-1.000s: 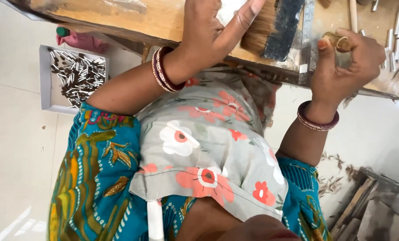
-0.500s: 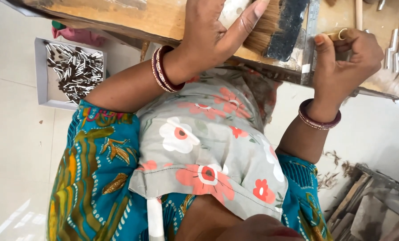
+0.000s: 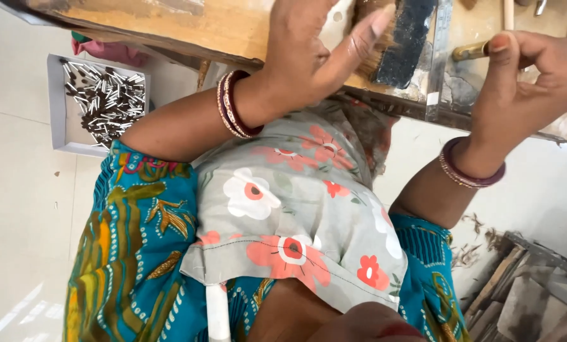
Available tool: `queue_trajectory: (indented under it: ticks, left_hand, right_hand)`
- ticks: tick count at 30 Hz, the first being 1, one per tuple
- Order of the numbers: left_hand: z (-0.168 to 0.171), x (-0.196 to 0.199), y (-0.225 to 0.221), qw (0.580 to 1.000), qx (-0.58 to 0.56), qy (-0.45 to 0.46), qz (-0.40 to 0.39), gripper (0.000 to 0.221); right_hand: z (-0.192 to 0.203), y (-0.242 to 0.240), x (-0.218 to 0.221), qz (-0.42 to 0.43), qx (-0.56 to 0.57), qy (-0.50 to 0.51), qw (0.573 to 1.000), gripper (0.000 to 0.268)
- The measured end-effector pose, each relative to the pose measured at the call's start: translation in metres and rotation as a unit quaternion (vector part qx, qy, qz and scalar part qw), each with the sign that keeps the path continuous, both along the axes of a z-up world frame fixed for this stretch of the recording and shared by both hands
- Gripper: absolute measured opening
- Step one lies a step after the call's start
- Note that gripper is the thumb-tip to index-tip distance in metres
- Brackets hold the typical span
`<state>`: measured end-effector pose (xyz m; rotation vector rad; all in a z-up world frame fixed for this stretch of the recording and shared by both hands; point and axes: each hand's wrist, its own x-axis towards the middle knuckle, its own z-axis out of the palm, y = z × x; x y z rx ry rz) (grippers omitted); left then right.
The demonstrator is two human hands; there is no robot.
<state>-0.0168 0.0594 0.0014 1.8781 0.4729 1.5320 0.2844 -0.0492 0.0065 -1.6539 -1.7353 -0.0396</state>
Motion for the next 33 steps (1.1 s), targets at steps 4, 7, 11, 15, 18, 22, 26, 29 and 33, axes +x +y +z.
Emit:
queue_trajectory:
  ticks: [4, 7, 11, 15, 18, 22, 26, 29, 33]
  left_hand:
    - [0.013, 0.022, -0.017, 1.0, 0.017, 0.003, -0.012, 0.022]
    - [0.007, 0.046, -0.033, 0.999, 0.016, -0.015, -0.048, 0.029]
    - [0.003, 0.066, -0.049, 0.988, -0.066, -0.015, -0.137, 0.028]
    - [0.002, 0.071, -0.06, 0.981, -0.088, -0.011, -0.172, 0.025]
    - [-0.012, 0.076, -0.064, 0.986, -0.071, -0.02, -0.147, 0.024]
    - [-0.012, 0.073, -0.062, 0.989, -0.06, 0.012, -0.136, 0.023]
    - [-0.011, 0.07, -0.061, 0.986, -0.065, 0.028, -0.149, 0.022]
    - [-0.016, 0.071, -0.063, 0.988, -0.066, 0.017, -0.136, 0.022]
    - [-0.015, 0.055, -0.055, 0.986, -0.032, 0.054, -0.152, 0.021]
  right_hand:
    - [-0.019, 0.007, -0.028, -0.034, 0.156, 0.102, 0.982, 0.035]
    - [-0.028, 0.001, -0.056, 0.052, 0.283, 0.389, 0.875, 0.03]
    - [-0.027, -0.01, -0.083, 0.055, 0.296, 0.463, 0.833, 0.027]
    - [-0.017, -0.011, -0.105, 0.069, 0.279, 0.429, 0.856, 0.027]
    - [-0.009, -0.014, -0.112, 0.104, 0.254, 0.401, 0.874, 0.03]
    - [-0.009, -0.02, -0.095, 0.103, 0.207, 0.381, 0.895, 0.054]
    - [-0.012, -0.016, -0.093, 0.075, 0.209, 0.23, 0.947, 0.047]
    - [-0.007, -0.012, -0.118, 0.051, 0.241, 0.194, 0.95, 0.042]
    - [-0.016, -0.007, -0.131, -0.025, 0.292, 0.105, 0.95, 0.042]
